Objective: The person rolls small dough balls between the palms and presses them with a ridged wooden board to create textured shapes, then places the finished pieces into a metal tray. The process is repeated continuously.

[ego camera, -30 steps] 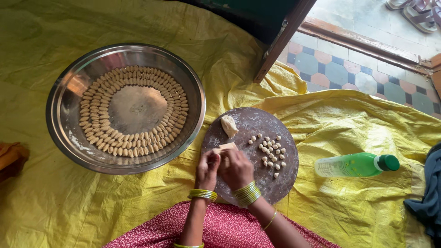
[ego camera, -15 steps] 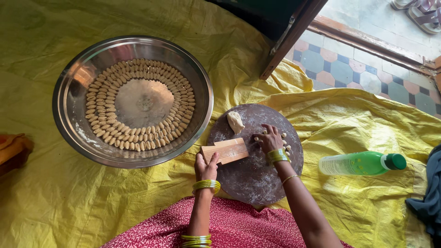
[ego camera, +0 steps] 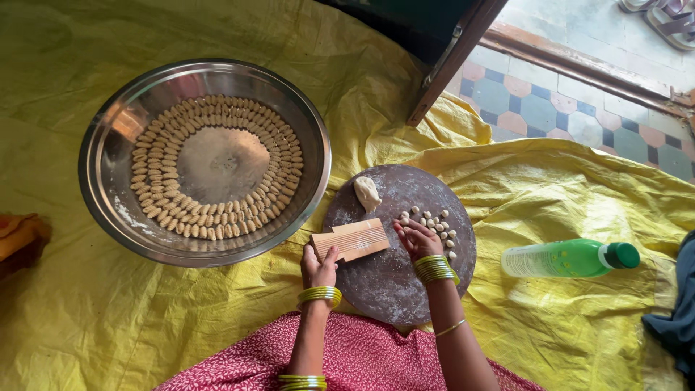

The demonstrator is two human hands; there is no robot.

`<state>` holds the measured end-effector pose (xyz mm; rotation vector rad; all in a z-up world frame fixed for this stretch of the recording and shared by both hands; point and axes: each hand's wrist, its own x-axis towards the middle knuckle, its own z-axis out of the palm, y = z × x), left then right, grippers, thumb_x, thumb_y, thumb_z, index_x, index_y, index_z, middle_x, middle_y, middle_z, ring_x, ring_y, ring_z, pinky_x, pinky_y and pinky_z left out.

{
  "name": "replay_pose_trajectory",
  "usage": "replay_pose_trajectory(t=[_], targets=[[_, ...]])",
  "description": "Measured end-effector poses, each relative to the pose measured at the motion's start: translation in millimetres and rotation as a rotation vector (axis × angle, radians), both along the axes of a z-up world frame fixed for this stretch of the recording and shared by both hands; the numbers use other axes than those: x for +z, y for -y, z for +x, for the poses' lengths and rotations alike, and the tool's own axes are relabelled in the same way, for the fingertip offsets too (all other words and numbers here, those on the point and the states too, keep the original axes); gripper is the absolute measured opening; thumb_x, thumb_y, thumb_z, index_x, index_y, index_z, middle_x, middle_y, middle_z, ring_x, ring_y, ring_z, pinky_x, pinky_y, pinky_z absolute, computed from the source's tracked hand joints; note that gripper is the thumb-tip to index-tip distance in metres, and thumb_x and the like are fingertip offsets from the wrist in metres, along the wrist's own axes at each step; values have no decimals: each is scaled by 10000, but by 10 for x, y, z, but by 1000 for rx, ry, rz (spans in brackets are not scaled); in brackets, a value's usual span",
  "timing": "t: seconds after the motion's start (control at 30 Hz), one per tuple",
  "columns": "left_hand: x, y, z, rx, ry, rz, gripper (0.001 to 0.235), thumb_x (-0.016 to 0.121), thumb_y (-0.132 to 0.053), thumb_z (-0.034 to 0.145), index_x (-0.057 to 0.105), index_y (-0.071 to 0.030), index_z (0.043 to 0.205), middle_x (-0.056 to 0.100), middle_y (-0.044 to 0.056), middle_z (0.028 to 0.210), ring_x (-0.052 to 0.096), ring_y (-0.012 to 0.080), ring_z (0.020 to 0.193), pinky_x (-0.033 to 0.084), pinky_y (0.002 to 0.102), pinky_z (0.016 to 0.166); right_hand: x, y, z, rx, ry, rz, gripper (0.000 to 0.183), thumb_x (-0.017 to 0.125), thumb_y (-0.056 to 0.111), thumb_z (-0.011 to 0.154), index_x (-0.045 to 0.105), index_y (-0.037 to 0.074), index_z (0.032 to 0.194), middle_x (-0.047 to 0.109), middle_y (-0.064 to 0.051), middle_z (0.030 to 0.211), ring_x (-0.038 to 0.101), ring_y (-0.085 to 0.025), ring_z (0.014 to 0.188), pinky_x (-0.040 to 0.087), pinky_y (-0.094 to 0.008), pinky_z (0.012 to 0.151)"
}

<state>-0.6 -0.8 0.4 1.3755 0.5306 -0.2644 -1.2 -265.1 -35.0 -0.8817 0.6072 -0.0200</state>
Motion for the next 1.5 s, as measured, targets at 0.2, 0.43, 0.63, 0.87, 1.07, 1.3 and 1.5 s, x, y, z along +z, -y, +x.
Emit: replay_pose_trajectory(t=[0.2, 0.43, 0.63, 0.87, 1.07, 1.3, 1.5], targets=[[55, 3, -10, 0, 29, -30, 312, 684, -157, 929, 584, -31, 1196, 726, 114, 1098, 694, 189, 902, 549, 339, 748, 127, -72, 45, -35, -24, 106, 275, 649, 53, 946, 672, -60, 1196, 734, -195, 1161, 751, -216, 1008, 645, -260, 838], [149, -17, 8, -31, -11, 34, 323, 685, -172, 924, 584, -34, 1198, 730, 127, 1111, 704, 213, 920, 563, 356, 776, 74, -79, 37, -80, -35, 210, 208, 673, 57, 950, 674, -38, 1134, 748, -160, 1088, 752, -206, 969, 655, -239, 787], [110, -7, 6, -34, -12, 35, 322, 678, -169, 925, 571, -25, 1192, 726, 137, 1131, 726, 220, 962, 577, 360, 792, 18, 3, 35, 74, -132, 29, 220, 703, 35, 930, 704, 31, 1150, 762, -108, 1041, 753, -169, 906, 650, -273, 749], [-11, 19, 13, -6, -37, 56, 313, 683, -154, 918, 563, 10, 1156, 723, 183, 1123, 734, 259, 962, 591, 395, 793, 84, 1, 200, 314, -505, -1534, 167, 757, 186, 942, 797, 211, 1101, 789, -76, 1078, 770, -213, 847, 638, -361, 791], [-76, 28, 11, -7, 37, 97, 337, 714, -173, 909, 562, 11, 1147, 727, 184, 1119, 733, 266, 983, 582, 383, 861, -50, 287, 793, 294, -283, -1786, 224, 766, 193, 870, 804, 218, 1089, 744, -62, 1151, 737, -270, 915, 592, -406, 865], [-5, 16, 36, -7, 12, 79, 340, 715, -183, 899, 568, 16, 1131, 735, 192, 1114, 738, 283, 981, 588, 405, 858, -452, 223, 1145, 620, -310, -2084, 142, 656, 162, 1024, 782, 146, 1086, 737, -101, 1117, 758, -256, 902, 634, -382, 823], [4, -4, -17, -54, -31, 141, 349, 709, -215, 906, 563, -5, 1144, 725, 185, 1108, 731, 285, 964, 585, 411, 846, -311, 113, 882, 95, -73, -1569, 266, 720, 72, 887, 760, 99, 1148, 738, -119, 1015, 761, -218, 817, 616, -362, 774]])
